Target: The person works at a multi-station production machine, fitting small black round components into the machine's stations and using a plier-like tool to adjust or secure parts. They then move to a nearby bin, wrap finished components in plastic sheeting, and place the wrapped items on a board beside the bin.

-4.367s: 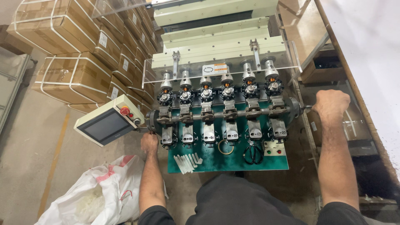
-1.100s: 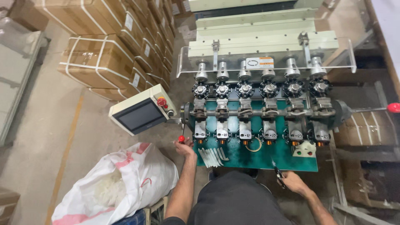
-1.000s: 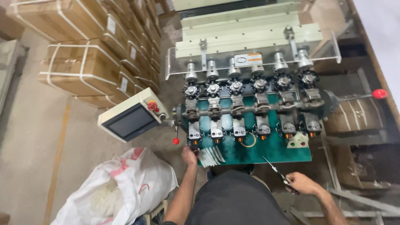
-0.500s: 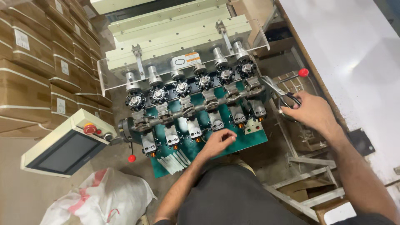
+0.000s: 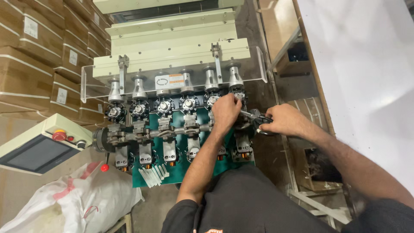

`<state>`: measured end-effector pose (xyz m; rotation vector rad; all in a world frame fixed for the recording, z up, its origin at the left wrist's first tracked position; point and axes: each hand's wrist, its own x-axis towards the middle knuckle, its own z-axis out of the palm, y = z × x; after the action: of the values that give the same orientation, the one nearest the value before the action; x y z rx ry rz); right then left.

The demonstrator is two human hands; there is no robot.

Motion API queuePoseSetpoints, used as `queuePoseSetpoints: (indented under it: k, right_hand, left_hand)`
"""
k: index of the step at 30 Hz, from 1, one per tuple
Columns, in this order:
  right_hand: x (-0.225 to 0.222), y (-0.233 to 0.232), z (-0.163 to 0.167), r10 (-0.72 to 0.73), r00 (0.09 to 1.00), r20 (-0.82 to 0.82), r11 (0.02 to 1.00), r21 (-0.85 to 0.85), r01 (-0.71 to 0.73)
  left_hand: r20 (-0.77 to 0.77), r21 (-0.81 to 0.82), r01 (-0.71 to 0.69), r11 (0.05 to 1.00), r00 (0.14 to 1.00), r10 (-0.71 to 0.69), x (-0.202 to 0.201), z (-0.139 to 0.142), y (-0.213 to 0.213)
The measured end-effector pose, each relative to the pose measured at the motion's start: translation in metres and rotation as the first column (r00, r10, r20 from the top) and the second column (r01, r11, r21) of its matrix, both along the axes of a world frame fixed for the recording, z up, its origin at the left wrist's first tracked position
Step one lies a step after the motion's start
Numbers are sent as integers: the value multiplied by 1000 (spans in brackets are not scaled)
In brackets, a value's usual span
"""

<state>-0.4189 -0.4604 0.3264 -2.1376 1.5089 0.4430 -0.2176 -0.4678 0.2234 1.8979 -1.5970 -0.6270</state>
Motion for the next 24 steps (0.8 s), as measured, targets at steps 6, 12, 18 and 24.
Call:
queuePoseSetpoints:
  k: [6,12,18,24]
  right_hand:
    - [-15,-22,-4,95,992,78,995,19,-97]
    - [-25,-37,-10,156,974,165,984,55,-167]
    - [-28,-40,-5,131,974,187,983,105,-152]
    - [-30,-36,5,184,969,166,975,97,-202]
  left_hand:
    - [-50,98,-123,988,990,128,-13,-7,-6]
    - [-109,91,-176,980,977,186,-16,-27,-13]
    - [-627,10,-271,963,748,217,-14,-54,-38]
    - [-202,-215,-235,948,960,192,-1,-38,-24]
